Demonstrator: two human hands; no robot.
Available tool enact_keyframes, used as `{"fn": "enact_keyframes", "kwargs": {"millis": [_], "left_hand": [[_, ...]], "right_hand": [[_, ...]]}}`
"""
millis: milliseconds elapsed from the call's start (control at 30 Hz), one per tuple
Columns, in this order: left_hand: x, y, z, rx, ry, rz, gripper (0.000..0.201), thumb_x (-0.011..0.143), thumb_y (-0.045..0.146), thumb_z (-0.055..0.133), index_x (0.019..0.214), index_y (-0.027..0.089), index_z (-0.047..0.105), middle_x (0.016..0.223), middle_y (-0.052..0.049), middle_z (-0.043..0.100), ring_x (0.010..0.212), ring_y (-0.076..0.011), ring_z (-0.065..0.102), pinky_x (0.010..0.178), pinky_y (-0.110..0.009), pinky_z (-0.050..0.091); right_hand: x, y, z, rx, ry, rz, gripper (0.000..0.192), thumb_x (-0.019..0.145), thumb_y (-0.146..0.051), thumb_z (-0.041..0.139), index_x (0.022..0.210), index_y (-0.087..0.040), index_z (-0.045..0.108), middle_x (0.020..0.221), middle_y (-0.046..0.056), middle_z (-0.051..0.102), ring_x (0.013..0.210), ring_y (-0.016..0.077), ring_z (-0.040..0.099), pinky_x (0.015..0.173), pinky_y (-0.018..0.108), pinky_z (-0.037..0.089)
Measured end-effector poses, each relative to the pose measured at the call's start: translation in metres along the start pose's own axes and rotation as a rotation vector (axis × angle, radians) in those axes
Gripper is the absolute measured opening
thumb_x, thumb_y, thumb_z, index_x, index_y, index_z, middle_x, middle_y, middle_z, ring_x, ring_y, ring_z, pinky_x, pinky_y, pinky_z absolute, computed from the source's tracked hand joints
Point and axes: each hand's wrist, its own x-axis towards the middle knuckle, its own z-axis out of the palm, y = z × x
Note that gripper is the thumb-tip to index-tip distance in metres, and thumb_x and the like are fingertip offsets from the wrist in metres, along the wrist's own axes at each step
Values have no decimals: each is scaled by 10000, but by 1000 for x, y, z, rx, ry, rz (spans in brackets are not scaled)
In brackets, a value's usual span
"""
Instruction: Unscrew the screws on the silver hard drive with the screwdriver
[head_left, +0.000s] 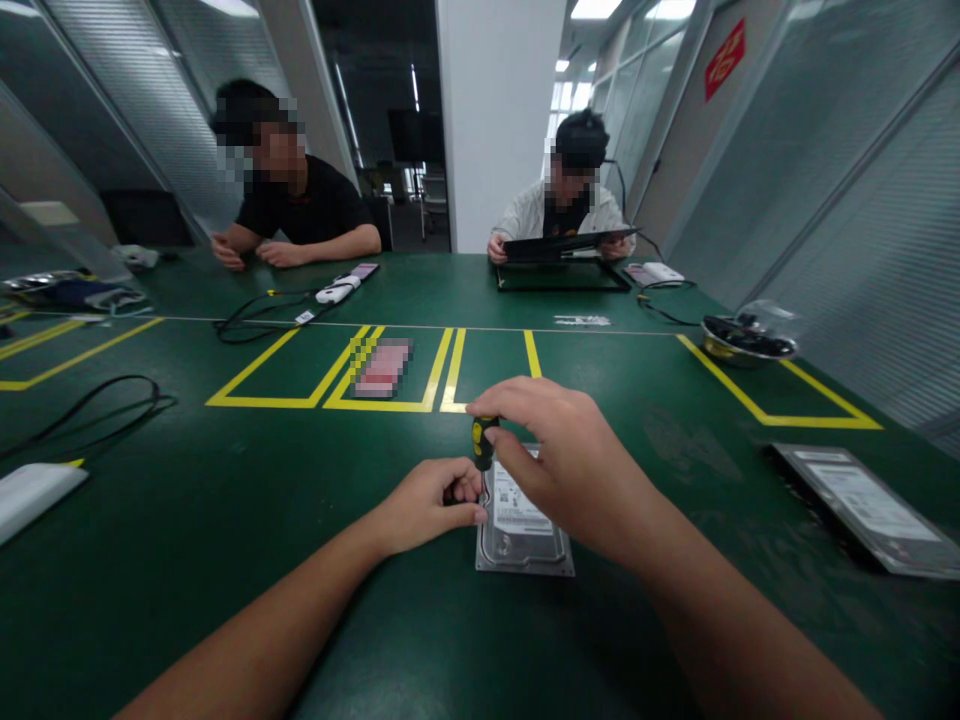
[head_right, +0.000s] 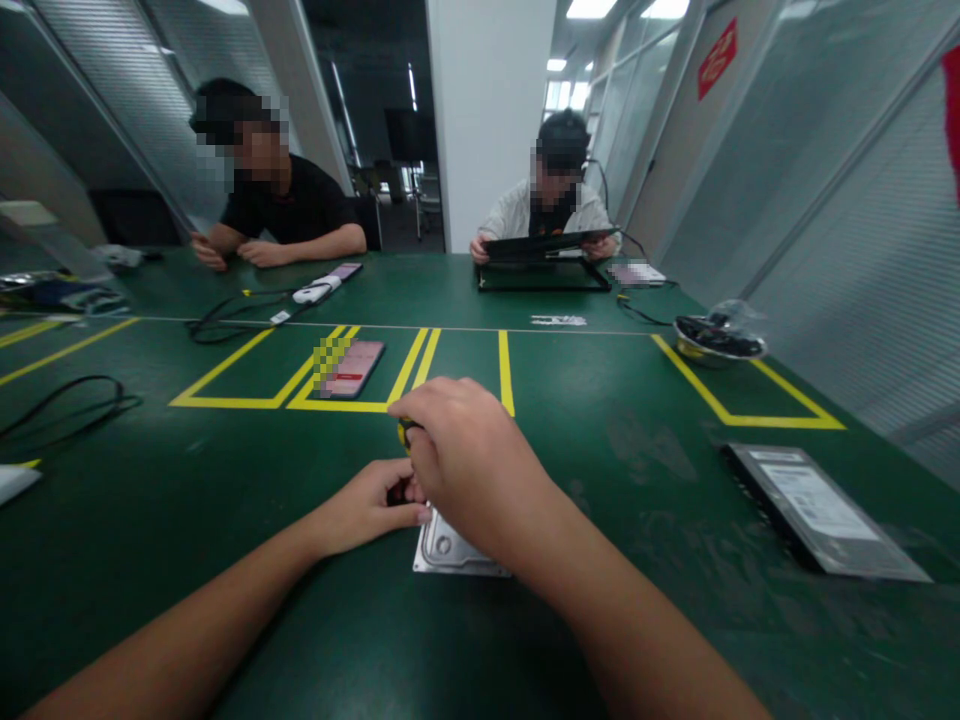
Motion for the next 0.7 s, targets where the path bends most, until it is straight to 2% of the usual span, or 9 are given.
{"fn": "enact_keyframes", "kwargs": {"millis": [200, 700], "left_hand": [[0, -1, 1, -25, 1, 5, 220, 810, 320, 719, 849, 149, 587, 739, 33, 519, 682, -123, 476, 617, -226, 377], [0, -2, 1, 45, 28, 2, 231, 799, 316, 729, 807, 150, 568, 710, 41, 524, 638, -111, 464, 572, -216, 341]], "right_hand": [[-3, -1, 1, -75, -12, 94, 102, 871, -219, 655, 961, -172, 657, 949, 40, 619, 865, 167, 549, 745, 284, 410], [-2, -2, 12, -168, 39, 115, 170, 852, -282, 696, 884, -158, 584, 885, 26, 551, 776, 155, 484, 675, 284, 342]]}}
